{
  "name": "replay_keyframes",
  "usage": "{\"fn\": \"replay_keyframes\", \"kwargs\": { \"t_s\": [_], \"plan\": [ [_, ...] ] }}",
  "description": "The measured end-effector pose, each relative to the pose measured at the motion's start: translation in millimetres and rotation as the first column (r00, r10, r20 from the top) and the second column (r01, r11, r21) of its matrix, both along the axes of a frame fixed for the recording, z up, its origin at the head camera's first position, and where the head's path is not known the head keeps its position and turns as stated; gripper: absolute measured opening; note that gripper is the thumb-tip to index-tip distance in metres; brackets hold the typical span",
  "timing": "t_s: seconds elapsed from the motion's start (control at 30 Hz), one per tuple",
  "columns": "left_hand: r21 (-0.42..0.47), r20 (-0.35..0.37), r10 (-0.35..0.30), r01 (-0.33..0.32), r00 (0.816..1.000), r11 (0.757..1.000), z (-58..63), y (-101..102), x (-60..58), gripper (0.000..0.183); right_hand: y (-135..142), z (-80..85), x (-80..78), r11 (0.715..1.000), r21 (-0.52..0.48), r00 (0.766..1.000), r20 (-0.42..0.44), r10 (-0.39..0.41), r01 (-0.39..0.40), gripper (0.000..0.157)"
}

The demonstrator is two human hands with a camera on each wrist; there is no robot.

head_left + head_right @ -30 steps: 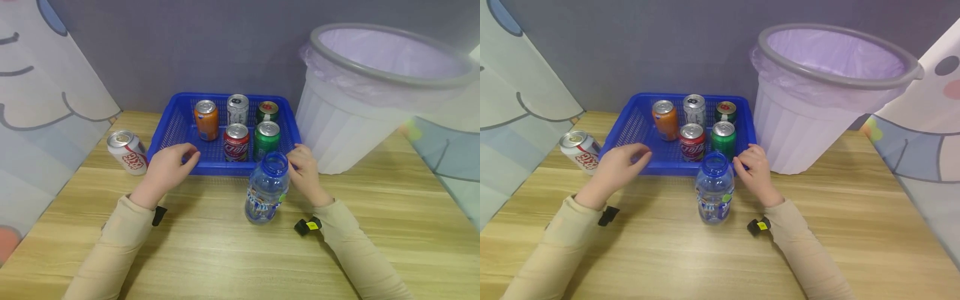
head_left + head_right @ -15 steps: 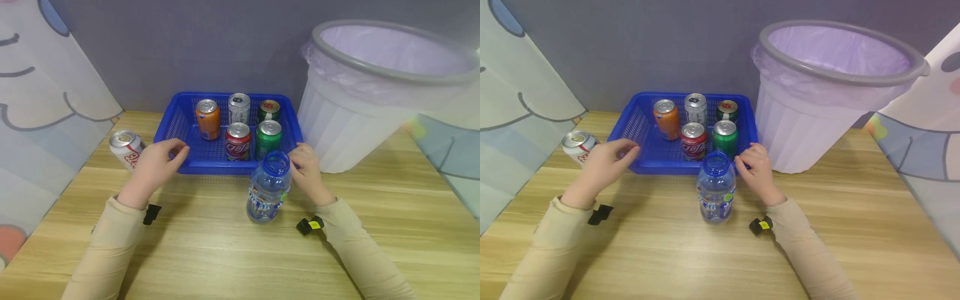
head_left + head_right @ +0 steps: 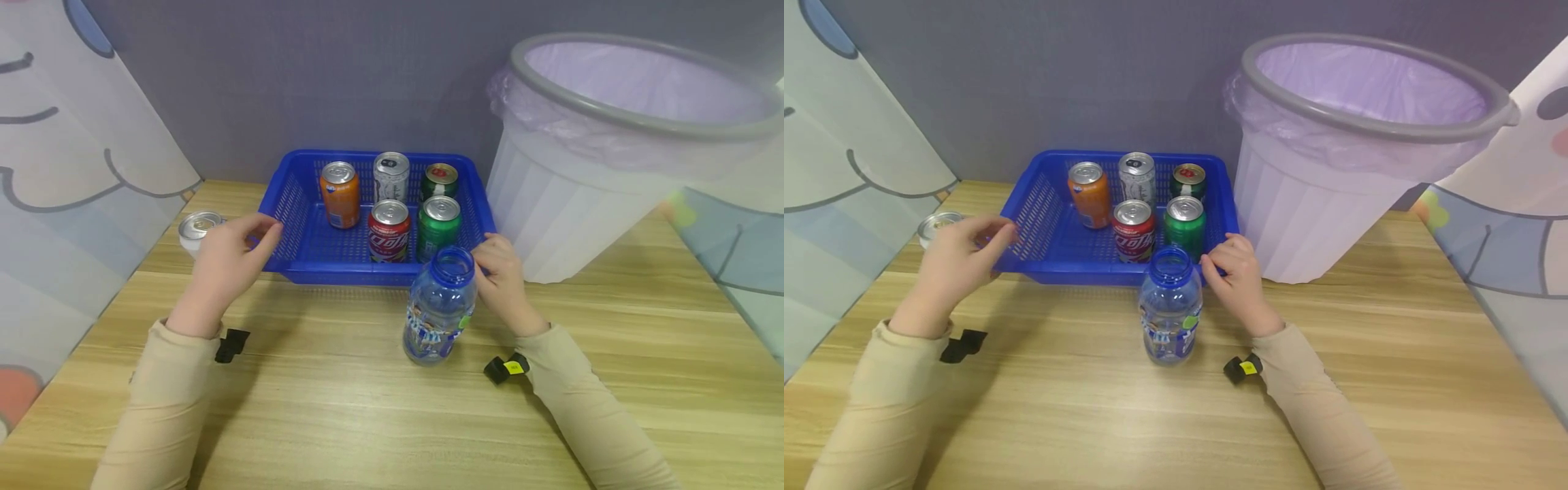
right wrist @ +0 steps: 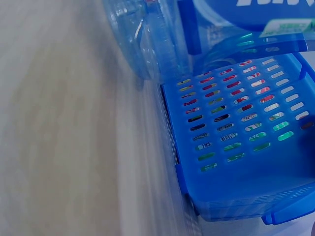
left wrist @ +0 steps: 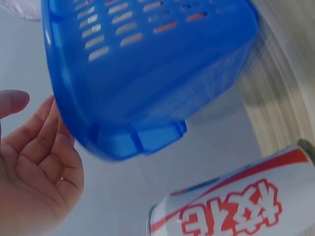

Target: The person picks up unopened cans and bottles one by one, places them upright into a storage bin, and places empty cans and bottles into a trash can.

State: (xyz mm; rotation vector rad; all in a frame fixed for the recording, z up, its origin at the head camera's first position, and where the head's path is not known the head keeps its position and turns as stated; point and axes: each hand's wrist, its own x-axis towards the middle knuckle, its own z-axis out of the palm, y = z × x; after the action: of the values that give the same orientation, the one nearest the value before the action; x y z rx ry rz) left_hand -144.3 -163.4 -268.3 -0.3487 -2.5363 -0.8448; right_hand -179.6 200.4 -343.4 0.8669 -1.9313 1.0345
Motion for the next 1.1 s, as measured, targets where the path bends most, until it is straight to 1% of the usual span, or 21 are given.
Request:
{"fn": "replay_keyframes", "kwargs": {
  "t_s": [0.1, 0.2, 0.3, 0.37, 0.43, 0.5, 0.57, 0.6, 0.63, 0.67, 0.7, 0.77, 0.8, 0.83, 0.9, 0.93, 1.0, 1.07, 1.1],
  "plan": [
    [0.044, -0.009, 0.035, -0.035, 0.999, 0.998, 3.2, -6, 0.8, 0.026, 0, 0.6, 0.5, 1.000, -0.008, 1.000, 0.006, 0.006, -0.006, 0.054],
    [0.103, -0.022, 0.079, -0.076, 0.997, 0.992, 6.3, -14, 2.1, 0.027, -1, 0.8, 0.4, 1.000, -0.010, 1.000, 0.003, 0.008, -0.008, 0.054],
    [0.179, -0.034, 0.130, -0.122, 0.991, 0.976, 8.1, -22, 0.9, 0.027, -1, 0.2, 0.2, 1.000, -0.014, 1.000, 0.007, 0.004, -0.004, 0.054],
    [0.247, -0.027, 0.168, -0.157, 0.985, 0.956, 9.0, -28, -0.3, 0.026, -1, -0.3, 0.0, 1.000, -0.016, 1.000, 0.006, 0.000, 0.000, 0.054],
    [0.332, -0.027, 0.208, -0.187, 0.978, 0.925, 9.2, -36, -2.7, 0.020, 0, -0.9, -0.2, 1.000, -0.019, 1.000, 0.004, -0.004, 0.004, 0.054],
    [0.426, -0.023, 0.244, -0.212, 0.969, 0.880, 8.3, -45, -5.1, 0.014, 0, -1.2, -0.3, 1.000, -0.020, 1.000, 0.002, -0.004, 0.004, 0.054],
    [0.524, -0.021, 0.258, -0.210, 0.966, 0.826, 6.1, -56, -8.4, 0.011, 0, -1.1, -0.1, 1.000, -0.018, 1.000, 0.004, -0.002, 0.002, 0.054],
    [0.577, -0.013, 0.255, -0.201, 0.967, 0.791, 4.6, -61, -10.0, 0.013, 0, -0.9, 0.2, 1.000, -0.018, 1.000, 0.006, 0.000, 0.000, 0.054],
    [0.615, -0.002, 0.255, -0.200, 0.967, 0.763, 3.2, -66, -11.7, 0.014, 0, -0.7, 0.4, 1.000, -0.018, 1.000, 0.008, 0.001, -0.001, 0.054],
    [0.642, 0.013, 0.252, -0.202, 0.968, 0.740, 1.5, -70, -12.9, 0.015, 0, -0.5, 0.6, 1.000, -0.016, 1.000, 0.009, 0.003, -0.002, 0.054],
    [0.657, 0.035, 0.247, -0.209, 0.968, 0.724, -0.1, -75, -13.9, 0.016, 0, -0.3, 0.7, 1.000, -0.015, 1.000, 0.007, 0.005, -0.005, 0.054],
    [0.673, 0.086, 0.219, -0.219, 0.972, 0.706, -3.8, -82, -15.9, 0.019, 0, 0.0, 1.0, 1.000, -0.015, 1.000, 0.009, 0.007, -0.007, 0.054],
    [0.664, 0.115, 0.207, -0.230, 0.972, 0.711, -5.9, -85, -16.9, 0.021, 0, 0.2, 1.1, 1.000, -0.014, 1.000, 0.009, 0.007, -0.007, 0.054],
    [0.636, 0.144, 0.197, -0.243, 0.970, 0.733, -8.3, -88, -17.7, 0.024, 0, 0.2, 1.1, 1.000, -0.014, 1.000, 0.010, 0.008, -0.008, 0.054],
    [0.619, 0.190, 0.139, -0.229, 0.972, 0.752, -13.8, -93, -19.1, 0.028, 0, 0.3, 1.2, 1.000, -0.015, 1.000, 0.009, 0.008, -0.008, 0.054],
    [0.608, 0.206, 0.107, -0.213, 0.973, 0.765, -16.9, -96, -19.9, 0.030, 0, 0.4, 1.2, 1.000, -0.015, 1.000, 0.011, 0.007, -0.007, 0.054],
    [0.626, 0.219, 0.017, -0.154, 0.976, 0.765, -23.3, -103, -20.9, 0.033, 0, 0.5, 1.4, 1.000, -0.017, 1.000, 0.013, 0.007, -0.007, 0.054],
    [0.667, 0.218, -0.083, -0.086, 0.972, 0.740, -28.8, -109, -22.1, 0.035, 0, 0.6, 1.5, 1.000, -0.021, 1.000, 0.012, 0.006, -0.006, 0.054],
    [0.669, 0.223, -0.121, -0.061, 0.967, 0.741, -31.2, -111, -22.7, 0.036, 0, 0.8, 1.5, 1.000, -0.024, 1.000, 0.012, 0.007, -0.007, 0.054]
  ]
}}
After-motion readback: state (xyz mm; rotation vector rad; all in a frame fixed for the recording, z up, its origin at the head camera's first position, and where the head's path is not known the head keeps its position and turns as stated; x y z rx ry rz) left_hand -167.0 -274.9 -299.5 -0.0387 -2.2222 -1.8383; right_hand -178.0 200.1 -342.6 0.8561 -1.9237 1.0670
